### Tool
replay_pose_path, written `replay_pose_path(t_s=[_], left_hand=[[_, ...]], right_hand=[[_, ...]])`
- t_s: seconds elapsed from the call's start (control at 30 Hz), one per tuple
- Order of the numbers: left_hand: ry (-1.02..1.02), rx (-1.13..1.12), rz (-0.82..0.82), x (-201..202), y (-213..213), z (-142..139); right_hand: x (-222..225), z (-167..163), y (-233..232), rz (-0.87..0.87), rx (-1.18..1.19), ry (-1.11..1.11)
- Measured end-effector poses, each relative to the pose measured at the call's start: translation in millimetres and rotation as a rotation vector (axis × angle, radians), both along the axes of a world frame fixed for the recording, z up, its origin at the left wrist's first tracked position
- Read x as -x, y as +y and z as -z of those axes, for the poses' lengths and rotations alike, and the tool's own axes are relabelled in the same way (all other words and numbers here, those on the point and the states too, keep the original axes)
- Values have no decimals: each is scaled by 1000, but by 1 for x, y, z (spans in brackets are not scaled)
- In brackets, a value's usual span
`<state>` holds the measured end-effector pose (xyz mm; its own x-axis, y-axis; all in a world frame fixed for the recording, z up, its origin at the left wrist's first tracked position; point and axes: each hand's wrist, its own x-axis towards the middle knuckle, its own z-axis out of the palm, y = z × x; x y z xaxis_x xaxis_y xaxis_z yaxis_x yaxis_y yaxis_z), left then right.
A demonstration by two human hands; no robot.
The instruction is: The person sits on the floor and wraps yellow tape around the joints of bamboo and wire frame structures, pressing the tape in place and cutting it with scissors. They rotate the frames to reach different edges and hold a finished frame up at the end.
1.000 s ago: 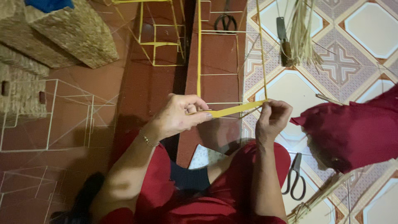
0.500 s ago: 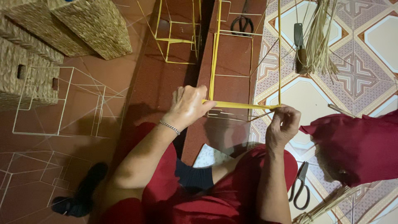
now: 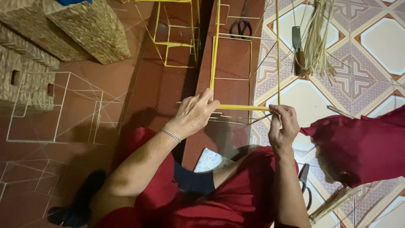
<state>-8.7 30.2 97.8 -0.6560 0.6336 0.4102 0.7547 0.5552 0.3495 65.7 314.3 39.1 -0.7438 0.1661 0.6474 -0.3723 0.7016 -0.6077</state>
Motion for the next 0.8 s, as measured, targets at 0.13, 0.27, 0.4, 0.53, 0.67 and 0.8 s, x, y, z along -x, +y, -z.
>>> replay_pose_path(t_s=[0.13, 0.27, 0.4, 0.53, 0.67, 0.8], left_hand=[[65, -29, 46, 3, 2, -2], [164, 64, 9, 5, 9, 4], [234, 96, 13, 8, 12, 10], [211, 65, 59, 6, 12, 8], [181, -3, 87, -4, 14, 2], [109, -61, 72, -10, 13, -1]], right_hand=[[6, -5, 8, 32, -227, 80], [12, -5, 21, 38, -445, 165], [16, -2, 26, 56, -500, 135], [20, -6, 14, 106, -331, 127], [14, -15, -3, 187, -190, 174], [-8, -5, -19, 334, 121, 161]])
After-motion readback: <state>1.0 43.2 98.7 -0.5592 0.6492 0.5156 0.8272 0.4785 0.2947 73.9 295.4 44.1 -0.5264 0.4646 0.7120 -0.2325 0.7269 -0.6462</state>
